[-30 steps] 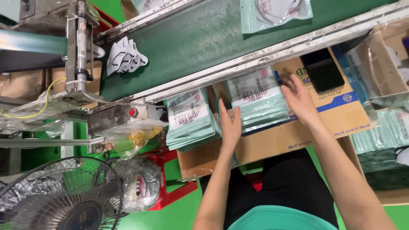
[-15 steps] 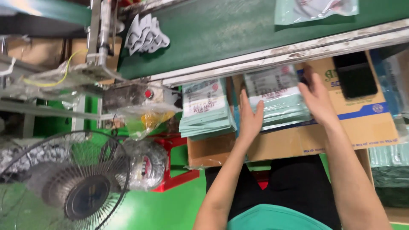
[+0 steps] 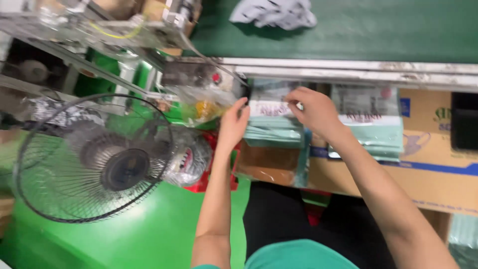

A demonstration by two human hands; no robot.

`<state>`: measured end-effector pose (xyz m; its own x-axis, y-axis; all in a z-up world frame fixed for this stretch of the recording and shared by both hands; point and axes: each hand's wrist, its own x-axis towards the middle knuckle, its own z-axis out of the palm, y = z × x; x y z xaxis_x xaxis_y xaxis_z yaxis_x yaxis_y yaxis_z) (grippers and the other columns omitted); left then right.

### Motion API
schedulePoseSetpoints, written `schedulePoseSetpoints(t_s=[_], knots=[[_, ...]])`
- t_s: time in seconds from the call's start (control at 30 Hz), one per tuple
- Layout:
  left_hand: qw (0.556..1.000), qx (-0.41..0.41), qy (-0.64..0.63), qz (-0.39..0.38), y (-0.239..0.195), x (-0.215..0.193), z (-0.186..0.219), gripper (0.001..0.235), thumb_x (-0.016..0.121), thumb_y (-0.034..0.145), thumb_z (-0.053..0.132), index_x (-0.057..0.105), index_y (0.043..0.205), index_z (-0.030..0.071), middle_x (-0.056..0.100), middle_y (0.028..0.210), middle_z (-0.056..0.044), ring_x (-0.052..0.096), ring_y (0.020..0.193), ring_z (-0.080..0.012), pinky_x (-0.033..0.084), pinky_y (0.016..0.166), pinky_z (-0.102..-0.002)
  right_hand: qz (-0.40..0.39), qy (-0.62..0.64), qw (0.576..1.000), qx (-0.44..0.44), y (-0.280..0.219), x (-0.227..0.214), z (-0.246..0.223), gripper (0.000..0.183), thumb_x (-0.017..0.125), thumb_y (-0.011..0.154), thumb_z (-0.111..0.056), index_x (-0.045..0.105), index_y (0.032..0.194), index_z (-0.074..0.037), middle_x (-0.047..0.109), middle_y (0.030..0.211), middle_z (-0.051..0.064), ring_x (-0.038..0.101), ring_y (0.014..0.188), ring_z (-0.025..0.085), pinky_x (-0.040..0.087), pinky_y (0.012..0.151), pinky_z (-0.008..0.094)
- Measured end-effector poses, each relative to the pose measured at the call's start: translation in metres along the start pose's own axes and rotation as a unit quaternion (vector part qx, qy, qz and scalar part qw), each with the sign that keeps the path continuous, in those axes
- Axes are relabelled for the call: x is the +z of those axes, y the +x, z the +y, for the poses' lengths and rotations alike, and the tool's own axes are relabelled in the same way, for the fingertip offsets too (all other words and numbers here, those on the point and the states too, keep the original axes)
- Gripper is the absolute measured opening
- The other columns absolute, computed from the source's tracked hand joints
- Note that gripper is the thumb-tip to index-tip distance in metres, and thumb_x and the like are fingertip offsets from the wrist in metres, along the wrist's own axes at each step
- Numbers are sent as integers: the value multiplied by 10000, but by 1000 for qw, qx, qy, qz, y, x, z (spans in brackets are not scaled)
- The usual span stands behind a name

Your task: The recorder is packaging individual face masks into plastic sleeves and organizing them into stacks at a factory workstation.

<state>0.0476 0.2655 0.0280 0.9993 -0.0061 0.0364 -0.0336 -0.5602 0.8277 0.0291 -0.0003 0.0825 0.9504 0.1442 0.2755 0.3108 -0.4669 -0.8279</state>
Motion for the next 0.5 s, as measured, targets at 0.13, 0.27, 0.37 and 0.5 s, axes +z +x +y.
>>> schedulePoseSetpoints(t_s=[0.13, 0.27, 0.37, 0.5], knots=[[981, -24, -179, -77, 46, 36, -102, 513, 654, 991, 183, 511, 1427, -46, 630, 1402, -242, 612, 1292, -259, 487, 1047, -329, -107, -184, 976, -53, 43, 53, 41, 86, 711, 840, -145, 710, 901, -84, 673, 961, 103, 675, 874, 347, 535, 734, 464], [954, -88, -281, -52, 43, 36, -83, 623, 662, 954, 155, 422, 1497, -34, 562, 1448, -239, 569, 1300, -228, 462, 1042, -312, -116, -261, 956, -70, 44, 66, 48, 100, 707, 839, -139, 647, 864, -62, 651, 924, 124, 661, 866, 363, 536, 733, 479], [921, -77, -382, -24, 42, 42, -91, 629, 682, 950, 127, 421, 1495, -47, 551, 1477, -219, 584, 1251, -202, 471, 1029, -291, -96, -100, 990, 4, 24, 50, 18, 101, 637, 925, -113, 572, 966, -48, 656, 883, 97, 662, 817, 269, 541, 718, 417], [890, -62, -451, -30, 6, 39, -55, 610, 718, 917, 66, 461, 1460, -41, 594, 1405, -167, 614, 1132, -163, 512, 972, -294, -68, 127, 986, 81, 4, 46, 21, 56, 549, 1035, -83, 504, 1048, -52, 629, 872, 53, 638, 791, 148, 535, 724, 334]])
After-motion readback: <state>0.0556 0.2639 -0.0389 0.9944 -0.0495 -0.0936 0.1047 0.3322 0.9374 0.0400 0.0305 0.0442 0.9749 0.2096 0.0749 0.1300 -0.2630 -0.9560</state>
